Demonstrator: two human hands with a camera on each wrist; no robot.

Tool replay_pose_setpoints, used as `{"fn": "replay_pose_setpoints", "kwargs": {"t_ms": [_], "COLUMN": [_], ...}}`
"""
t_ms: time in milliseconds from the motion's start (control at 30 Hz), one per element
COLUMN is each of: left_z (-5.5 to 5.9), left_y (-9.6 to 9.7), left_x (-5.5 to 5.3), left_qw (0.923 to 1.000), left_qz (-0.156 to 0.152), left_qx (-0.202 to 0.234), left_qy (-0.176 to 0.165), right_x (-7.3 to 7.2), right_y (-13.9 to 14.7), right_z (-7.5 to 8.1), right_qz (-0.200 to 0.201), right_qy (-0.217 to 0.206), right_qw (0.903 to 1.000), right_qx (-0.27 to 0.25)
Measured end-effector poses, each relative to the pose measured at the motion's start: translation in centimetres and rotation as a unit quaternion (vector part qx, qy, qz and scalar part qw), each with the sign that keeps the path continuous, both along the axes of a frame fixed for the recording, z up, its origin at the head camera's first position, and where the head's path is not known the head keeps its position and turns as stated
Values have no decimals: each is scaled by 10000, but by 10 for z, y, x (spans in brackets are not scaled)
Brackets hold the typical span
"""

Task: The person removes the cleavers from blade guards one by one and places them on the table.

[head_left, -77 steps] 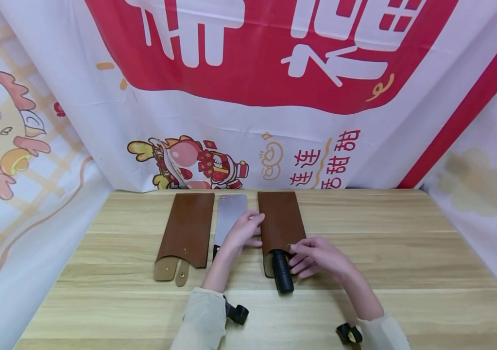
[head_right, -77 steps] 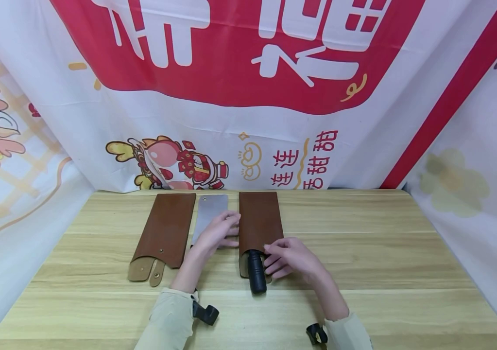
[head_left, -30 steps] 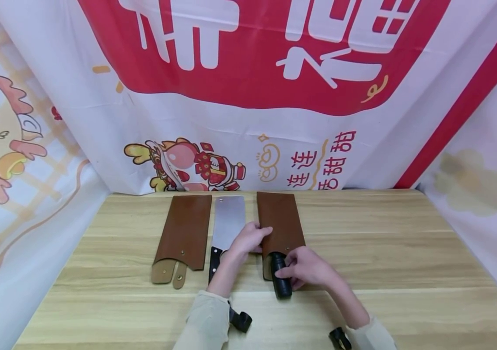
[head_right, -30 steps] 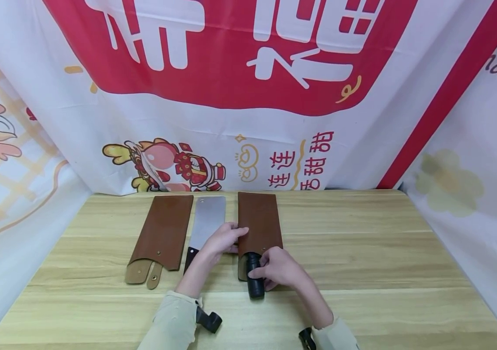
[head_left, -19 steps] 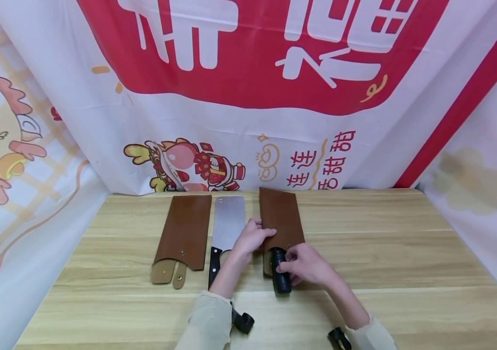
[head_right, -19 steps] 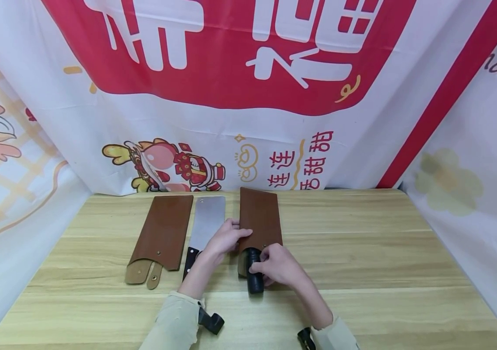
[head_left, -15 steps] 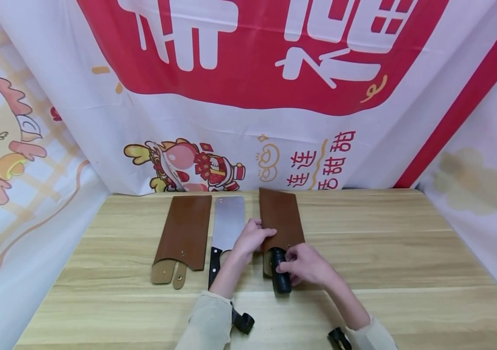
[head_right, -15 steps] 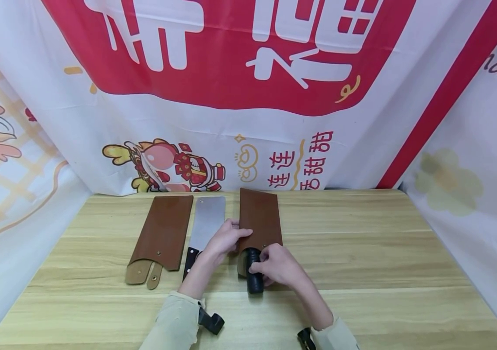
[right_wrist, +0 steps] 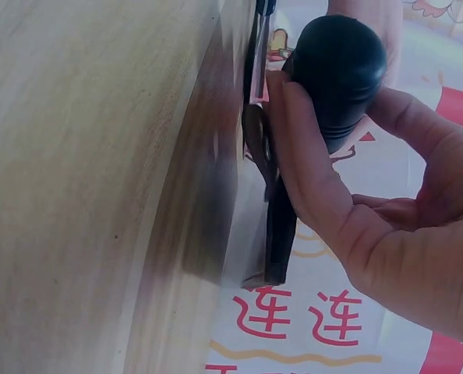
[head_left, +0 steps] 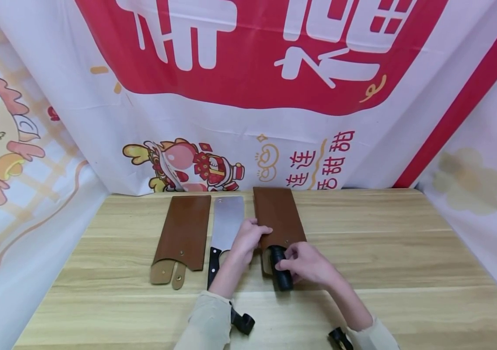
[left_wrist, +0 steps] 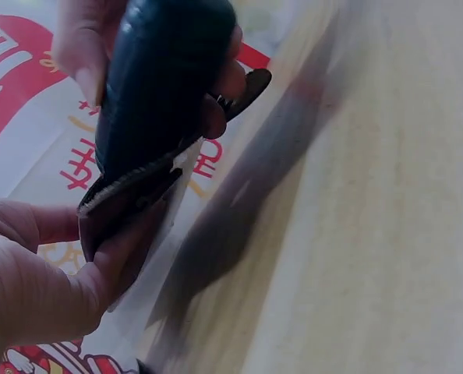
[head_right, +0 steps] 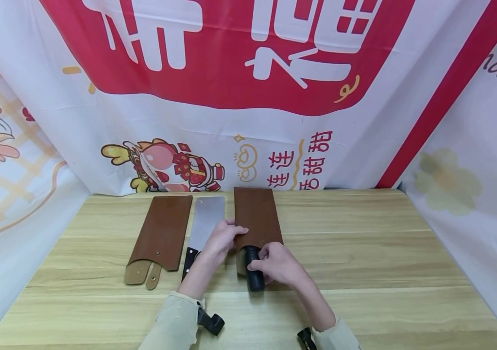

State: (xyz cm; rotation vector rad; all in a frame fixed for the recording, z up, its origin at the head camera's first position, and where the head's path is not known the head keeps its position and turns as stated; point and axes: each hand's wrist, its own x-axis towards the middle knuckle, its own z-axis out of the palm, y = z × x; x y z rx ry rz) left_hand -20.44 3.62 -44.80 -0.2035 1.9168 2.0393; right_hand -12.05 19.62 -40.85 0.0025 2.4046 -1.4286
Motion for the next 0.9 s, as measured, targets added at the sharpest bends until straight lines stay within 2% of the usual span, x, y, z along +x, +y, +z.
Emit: {"fn": "replay_pose_setpoints", "kwargs": {"t_ms": [100,333,467,600,767,900], "left_z": [4,19,29,38,48,54], "left_y": [-2,-10,-16,-18,-18,-18], "left_x": [-2,-4,-1,1,5,8], "left_qw": [9996,9948,9910,9882,9852,9830], "left_qz": [131,399,579,645,614,533], "left_qx": [240,936,1204,1382,1579,1713], "left_qy": [1,-20,28,147,249,382], "right_x": [0,2,2,0,-2,-2], "right_y": [-1,-3,-1,3,6,8], "right_z": [2,7,8,9,9,10], "right_qz": [-18,-331,-91,154,289,525], "right_qy": [63,148,149,-121,-462,-673], "right_qw": [10000,9990,9965,9871,9766,9636], "right_qx": [-2,-251,-822,-1588,-2081,-2532]}}
